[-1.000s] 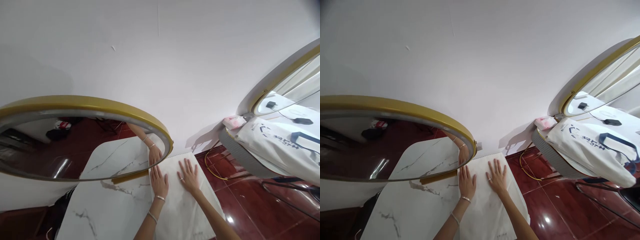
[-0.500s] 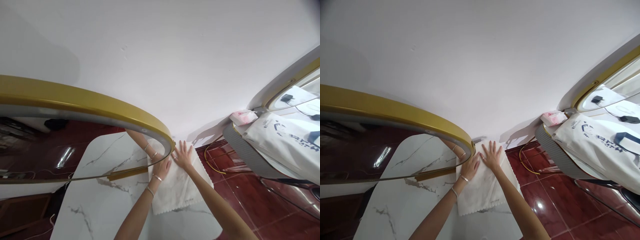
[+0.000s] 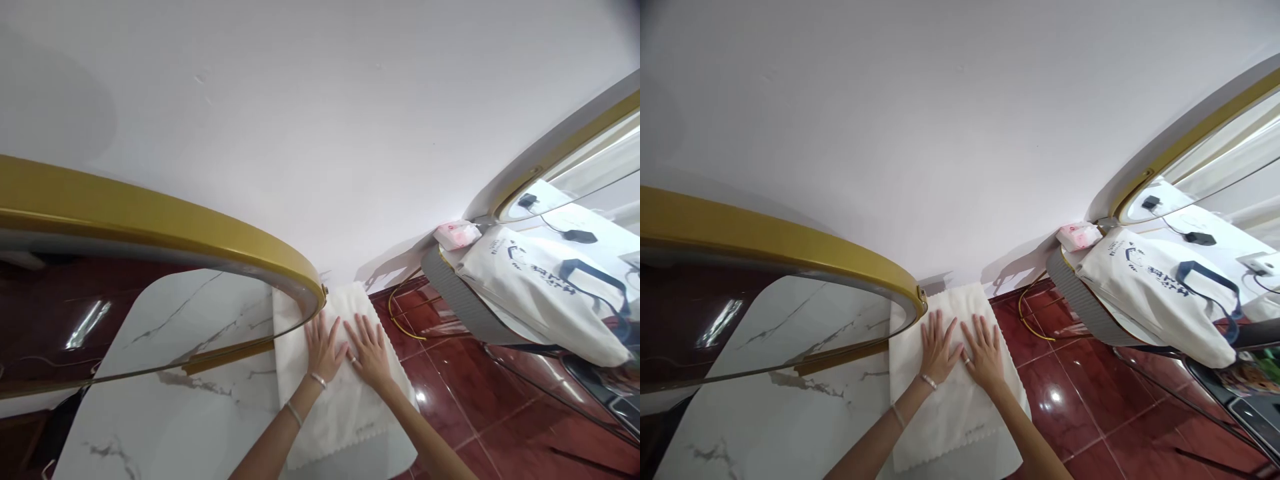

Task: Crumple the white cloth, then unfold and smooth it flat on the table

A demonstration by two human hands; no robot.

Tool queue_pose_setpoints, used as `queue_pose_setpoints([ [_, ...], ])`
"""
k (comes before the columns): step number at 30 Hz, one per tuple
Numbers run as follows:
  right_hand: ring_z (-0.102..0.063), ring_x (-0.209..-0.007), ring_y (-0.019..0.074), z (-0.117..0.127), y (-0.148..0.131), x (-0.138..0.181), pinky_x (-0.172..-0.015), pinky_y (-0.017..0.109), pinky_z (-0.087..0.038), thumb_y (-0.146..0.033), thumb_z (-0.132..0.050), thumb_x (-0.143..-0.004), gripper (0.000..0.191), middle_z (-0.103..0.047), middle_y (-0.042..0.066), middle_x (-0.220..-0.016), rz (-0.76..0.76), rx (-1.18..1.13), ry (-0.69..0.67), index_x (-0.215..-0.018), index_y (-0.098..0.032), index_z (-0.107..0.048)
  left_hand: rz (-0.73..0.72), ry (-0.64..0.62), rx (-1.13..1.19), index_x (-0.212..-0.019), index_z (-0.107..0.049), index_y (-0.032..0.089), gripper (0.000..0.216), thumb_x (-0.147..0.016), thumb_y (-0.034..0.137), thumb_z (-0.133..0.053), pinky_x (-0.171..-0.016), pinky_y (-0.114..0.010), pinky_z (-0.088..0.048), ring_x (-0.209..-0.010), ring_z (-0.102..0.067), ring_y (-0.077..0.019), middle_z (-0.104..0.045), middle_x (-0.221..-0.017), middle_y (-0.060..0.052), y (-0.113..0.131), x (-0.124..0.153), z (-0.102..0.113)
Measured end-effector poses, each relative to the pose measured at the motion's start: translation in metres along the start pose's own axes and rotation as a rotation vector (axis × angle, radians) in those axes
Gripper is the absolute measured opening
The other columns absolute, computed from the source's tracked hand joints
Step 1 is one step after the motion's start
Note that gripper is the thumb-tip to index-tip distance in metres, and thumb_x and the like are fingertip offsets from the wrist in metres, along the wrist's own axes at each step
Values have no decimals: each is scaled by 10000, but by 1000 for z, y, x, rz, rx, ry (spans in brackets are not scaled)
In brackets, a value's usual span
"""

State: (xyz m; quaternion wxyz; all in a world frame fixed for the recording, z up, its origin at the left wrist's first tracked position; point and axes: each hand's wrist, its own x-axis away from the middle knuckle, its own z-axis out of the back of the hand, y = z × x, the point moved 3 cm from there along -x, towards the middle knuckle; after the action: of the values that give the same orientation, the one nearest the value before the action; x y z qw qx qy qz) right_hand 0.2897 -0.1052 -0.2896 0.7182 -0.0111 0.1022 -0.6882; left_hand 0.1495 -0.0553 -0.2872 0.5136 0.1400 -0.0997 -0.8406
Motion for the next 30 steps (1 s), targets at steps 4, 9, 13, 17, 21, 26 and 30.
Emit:
queue_pose_setpoints([
  [4,-147,-1451,286,2,20,-51,-1129,551,-166,-364,-340,-959,537,-195,71,-1573,-31,36,-72,-1489,-298,-281,10,-18,26,-1425,-415,279,575,-880,420,-531,-1136,-598,-179,-1437,-181,-368,-248,-1567,-92,2,-59,-6],
  [9,-161,-1446,286,4,29,-80,-1130,491,-209,-416,-339,-972,535,-191,71,-1576,-90,4,-99,-1490,-300,-279,20,-54,49,-1421,-421,256,525,-913,376,-479,-1152,-549,-182,-1417,-259,-327,-277,-1558,-87,-1,-87,-4],
  [13,-110,-1458,278,5,27,-54,-1152,480,-172,-448,-318,-978,557,-189,82,-1576,-71,-4,-69,-1494,-243,-282,29,-58,-11,-1441,-385,248,532,-927,369,-452,-1152,-558,-156,-1426,-251,-312,-257,-1562,-113,-3,-43,3],
  [17,-91,-1461,280,8,16,9,-1159,512,-138,-449,-339,-970,595,-152,85,-1583,-18,0,-26,-1511,-233,-220,-23,-20,-84,-1461,-342,273,591,-905,408,-487,-1152,-569,-107,-1450,-183,-310,-244,-1568,-102,-5,43,14],
  [21,-119,-1453,312,12,0,79,-1136,521,-205,-433,-388,-956,647,-146,103,-1583,2,-6,-1,-1526,-238,-150,-65,11,-135,-1473,-320,268,620,-893,379,-508,-1158,-517,-113,-1450,-184,-295,-254,-1564,-101,2,123,24],
  [26,-307,-1390,298,11,-7,111,-1090,486,-319,-469,-437,-938,668,-323,87,-1522,6,-60,92,-1520,-273,-173,-42,41,-134,-1460,-346,292,604,-884,337,-520,-1149,-500,-158,-1418,-260,-285,-309,-1542,-78,12,160,25],
  [30,-279,-1402,293,4,1,62,-1097,479,-316,-449,-408,-954,618,-288,99,-1534,-27,-74,153,-1512,-275,-206,-3,102,-87,-1447,-375,273,564,-900,343,-496,-1119,-492,-258,-1394,-301,-282,-338,-1512,-100,6,125,20],
])
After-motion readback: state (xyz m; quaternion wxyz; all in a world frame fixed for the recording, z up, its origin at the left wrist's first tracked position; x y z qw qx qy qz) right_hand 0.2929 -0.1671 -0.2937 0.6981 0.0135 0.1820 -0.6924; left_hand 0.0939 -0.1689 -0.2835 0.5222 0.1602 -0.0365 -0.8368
